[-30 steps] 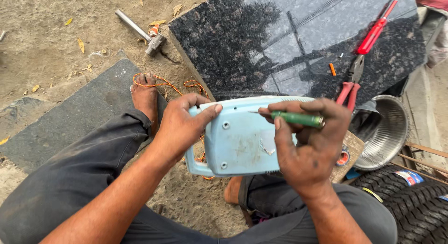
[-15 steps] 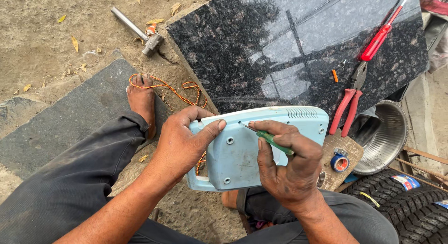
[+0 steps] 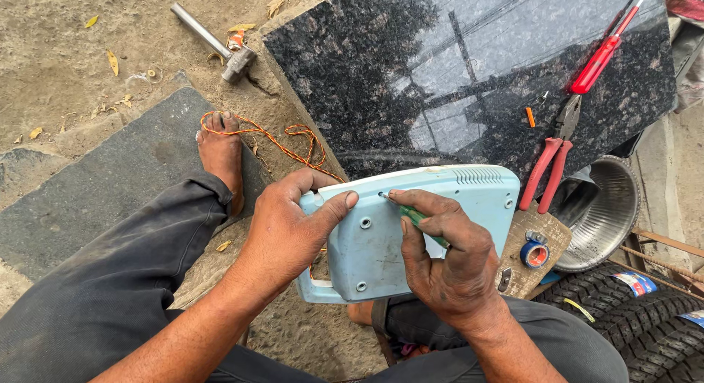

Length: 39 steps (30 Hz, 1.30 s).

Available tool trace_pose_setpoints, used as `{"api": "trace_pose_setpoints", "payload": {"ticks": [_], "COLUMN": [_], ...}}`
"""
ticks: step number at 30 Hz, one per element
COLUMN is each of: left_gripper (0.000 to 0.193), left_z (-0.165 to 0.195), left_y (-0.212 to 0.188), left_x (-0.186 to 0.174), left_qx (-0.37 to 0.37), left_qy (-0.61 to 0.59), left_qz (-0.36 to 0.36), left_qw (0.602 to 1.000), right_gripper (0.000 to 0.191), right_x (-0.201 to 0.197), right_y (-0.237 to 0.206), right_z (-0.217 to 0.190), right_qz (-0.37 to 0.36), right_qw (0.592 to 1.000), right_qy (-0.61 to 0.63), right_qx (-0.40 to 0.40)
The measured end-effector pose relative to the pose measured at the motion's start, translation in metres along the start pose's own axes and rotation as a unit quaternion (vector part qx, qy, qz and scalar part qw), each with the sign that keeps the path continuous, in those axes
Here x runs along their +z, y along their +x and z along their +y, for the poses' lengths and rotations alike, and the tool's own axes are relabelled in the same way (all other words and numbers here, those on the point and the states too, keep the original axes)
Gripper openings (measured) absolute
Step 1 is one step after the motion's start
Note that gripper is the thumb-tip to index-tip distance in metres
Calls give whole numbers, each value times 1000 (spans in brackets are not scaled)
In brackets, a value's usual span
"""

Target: The person sits on the ground and uses a screwdriver to remove screws from the back of a light blue portable fan. They manipulate the casing and handle the fan while working on the device.

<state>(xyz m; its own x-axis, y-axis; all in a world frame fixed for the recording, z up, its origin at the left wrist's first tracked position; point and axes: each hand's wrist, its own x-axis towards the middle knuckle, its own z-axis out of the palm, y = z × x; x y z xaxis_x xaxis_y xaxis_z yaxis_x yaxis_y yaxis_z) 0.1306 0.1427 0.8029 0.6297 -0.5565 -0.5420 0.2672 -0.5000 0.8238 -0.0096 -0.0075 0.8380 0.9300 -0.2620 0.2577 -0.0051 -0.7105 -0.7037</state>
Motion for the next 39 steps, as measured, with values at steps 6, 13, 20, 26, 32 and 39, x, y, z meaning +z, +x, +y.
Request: {"api": "trace_pose_setpoints", "payload": {"ticks": [6, 13, 20, 26, 32, 39], "left_gripper": [28, 27, 27, 29, 30, 31], "left_z": [0, -3, -6, -6, -6, -10], "left_y": [0, -10, -23, -42, -59, -76], "left_x": [3, 11, 11, 10, 9, 8], "left_qx": [-19, 75, 47, 76, 78, 90], "left_qy": [-18, 6, -9, 10, 22, 34], "left_qz": [5, 31, 36, 53, 69, 76], "left_qw": [1000, 997, 998, 996, 994, 992], "right_gripper": [40, 34, 32, 31, 30, 34], "right_x": [-9, -18, -20, -20, -25, -30], "right_y": [11, 6, -3, -12, -23, -35], "right_z": [-11, -15, -27, -39, -53, -71], "right_qz": [10, 18, 19, 34, 20, 9], "right_qw": [998, 997, 997, 991, 992, 991], "right_qy": [-60, -77, -70, -119, -112, -109], "right_qx": [-31, -17, -32, -47, -57, -83]}}
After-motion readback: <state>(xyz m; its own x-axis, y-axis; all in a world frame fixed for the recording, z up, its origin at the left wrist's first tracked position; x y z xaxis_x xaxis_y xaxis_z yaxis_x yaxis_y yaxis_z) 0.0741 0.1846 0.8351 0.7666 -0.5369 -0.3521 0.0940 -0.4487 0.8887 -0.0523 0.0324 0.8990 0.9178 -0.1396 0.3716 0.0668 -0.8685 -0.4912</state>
